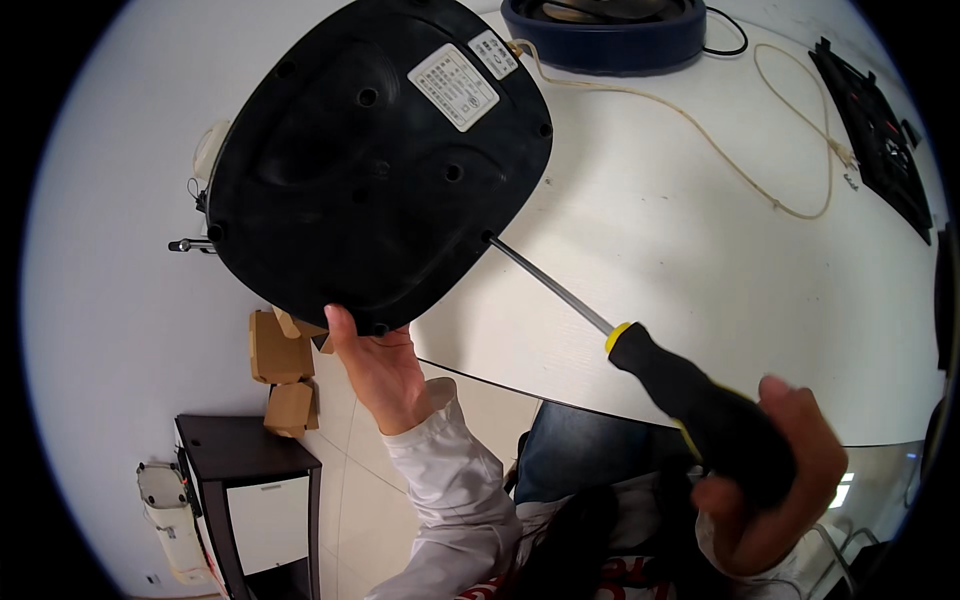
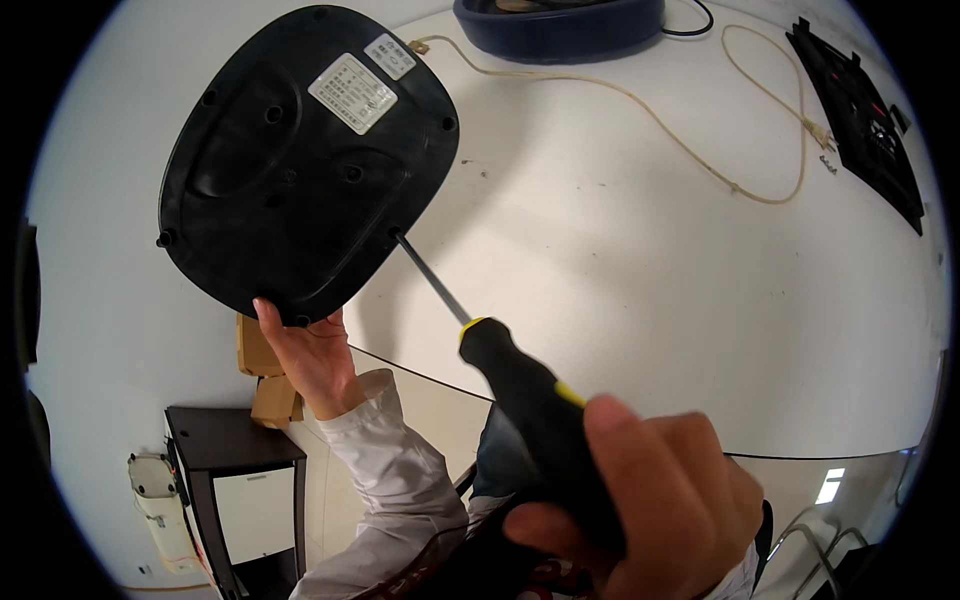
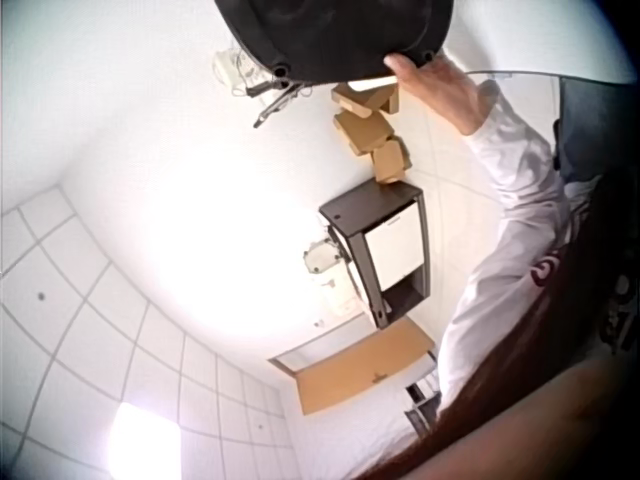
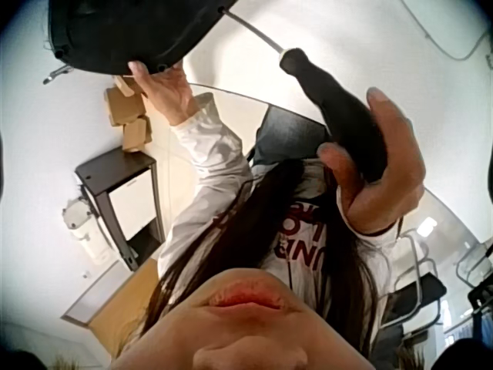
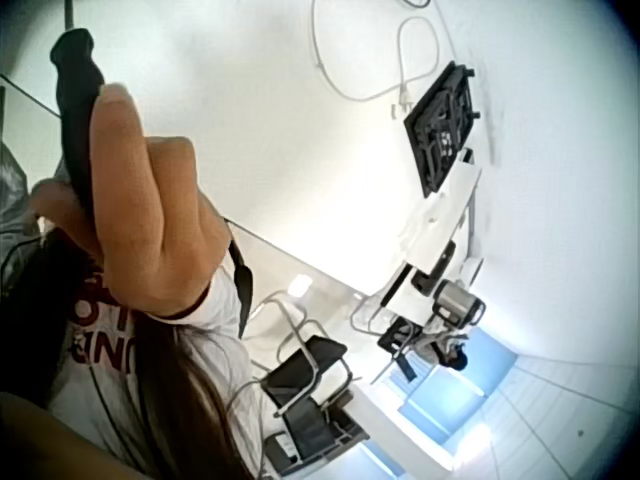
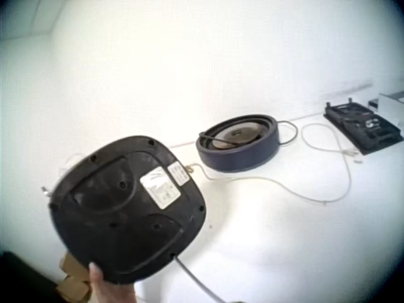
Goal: The person uses a screwdriver to tighten screws on the underside of a black fan base, then attaches the white fan motor assembly to the base and secures it with additional screws. The person handles the fan base, motor assembly, and screws throughout the process.
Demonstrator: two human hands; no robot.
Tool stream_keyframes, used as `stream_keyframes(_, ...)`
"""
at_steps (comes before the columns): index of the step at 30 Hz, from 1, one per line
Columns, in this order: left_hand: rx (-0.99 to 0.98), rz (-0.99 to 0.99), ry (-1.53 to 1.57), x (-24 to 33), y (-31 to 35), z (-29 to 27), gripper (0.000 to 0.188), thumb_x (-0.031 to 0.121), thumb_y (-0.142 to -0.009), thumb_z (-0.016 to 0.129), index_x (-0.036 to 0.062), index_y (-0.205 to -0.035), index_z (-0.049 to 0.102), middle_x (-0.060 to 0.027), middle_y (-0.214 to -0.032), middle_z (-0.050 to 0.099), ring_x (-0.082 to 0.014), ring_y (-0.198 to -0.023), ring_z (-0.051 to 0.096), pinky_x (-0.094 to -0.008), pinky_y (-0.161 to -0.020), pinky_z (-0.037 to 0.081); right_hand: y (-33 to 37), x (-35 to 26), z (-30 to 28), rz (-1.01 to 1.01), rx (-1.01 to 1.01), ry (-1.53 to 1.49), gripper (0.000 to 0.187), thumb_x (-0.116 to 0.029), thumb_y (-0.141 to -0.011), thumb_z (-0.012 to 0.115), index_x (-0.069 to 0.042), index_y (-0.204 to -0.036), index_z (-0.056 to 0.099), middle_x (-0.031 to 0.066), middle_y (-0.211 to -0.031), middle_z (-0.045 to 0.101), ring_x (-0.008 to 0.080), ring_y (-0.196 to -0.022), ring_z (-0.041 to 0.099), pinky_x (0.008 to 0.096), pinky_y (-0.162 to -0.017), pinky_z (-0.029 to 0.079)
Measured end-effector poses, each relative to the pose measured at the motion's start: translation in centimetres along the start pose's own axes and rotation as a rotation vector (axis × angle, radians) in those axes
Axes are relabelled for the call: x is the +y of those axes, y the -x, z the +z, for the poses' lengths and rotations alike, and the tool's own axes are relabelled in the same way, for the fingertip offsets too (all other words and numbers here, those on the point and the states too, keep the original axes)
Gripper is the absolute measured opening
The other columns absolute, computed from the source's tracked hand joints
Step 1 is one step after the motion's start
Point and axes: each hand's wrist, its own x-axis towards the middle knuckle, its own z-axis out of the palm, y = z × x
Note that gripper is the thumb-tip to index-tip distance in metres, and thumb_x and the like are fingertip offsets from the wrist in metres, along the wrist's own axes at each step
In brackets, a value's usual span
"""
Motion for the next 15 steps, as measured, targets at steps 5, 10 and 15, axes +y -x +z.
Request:
stream_keyframes(5, -0.003, 0.025, -0.069, -0.5, 0.8, 0.1, 0.057, 0.041, -0.088, 0.054, 0.0060, -0.130, 0.036, -0.0076, -0.120, 0.054, -0.0191, -0.101, 0.058, -0.0316, -0.085, 0.050, 0.0, 0.6, -0.1, 0.186, -0.099, -0.297, 0.065, -0.044, -0.079, 0.064, 0.002, -0.115, 0.038, 0.0148, -0.105, 0.045, 0.0205, -0.086, 0.053, 0.0283, -0.069, 0.044)
stream_keyframes(10, 0.019, 0.022, -0.093, -0.8, 1.1, -0.4, 0.056, 0.040, -0.088, 0.055, 0.0062, -0.129, 0.038, -0.0078, -0.119, 0.054, -0.0190, -0.101, 0.059, -0.0319, -0.084, 0.051, -0.4, 1.3, -1.2, 0.186, -0.373, -0.108, 0.057, -0.042, -0.080, 0.063, 0.001, -0.109, 0.040, 0.0131, -0.091, 0.046, 0.0195, -0.073, 0.052, 0.0288, -0.062, 0.042)
stream_keyframes(15, -0.009, 0.007, -0.028, -0.7, 0.9, -0.1, 0.055, 0.039, -0.088, 0.055, 0.0061, -0.129, 0.038, -0.0088, -0.120, 0.054, -0.0204, -0.100, 0.059, -0.0330, -0.084, 0.051, -0.8, 2.1, 0.1, 0.225, -0.095, 0.131, 0.064, -0.060, -0.086, 0.041, 0.001, -0.106, 0.044, 0.0081, -0.062, 0.044, 0.0173, -0.046, 0.043, 0.0273, -0.044, 0.033)
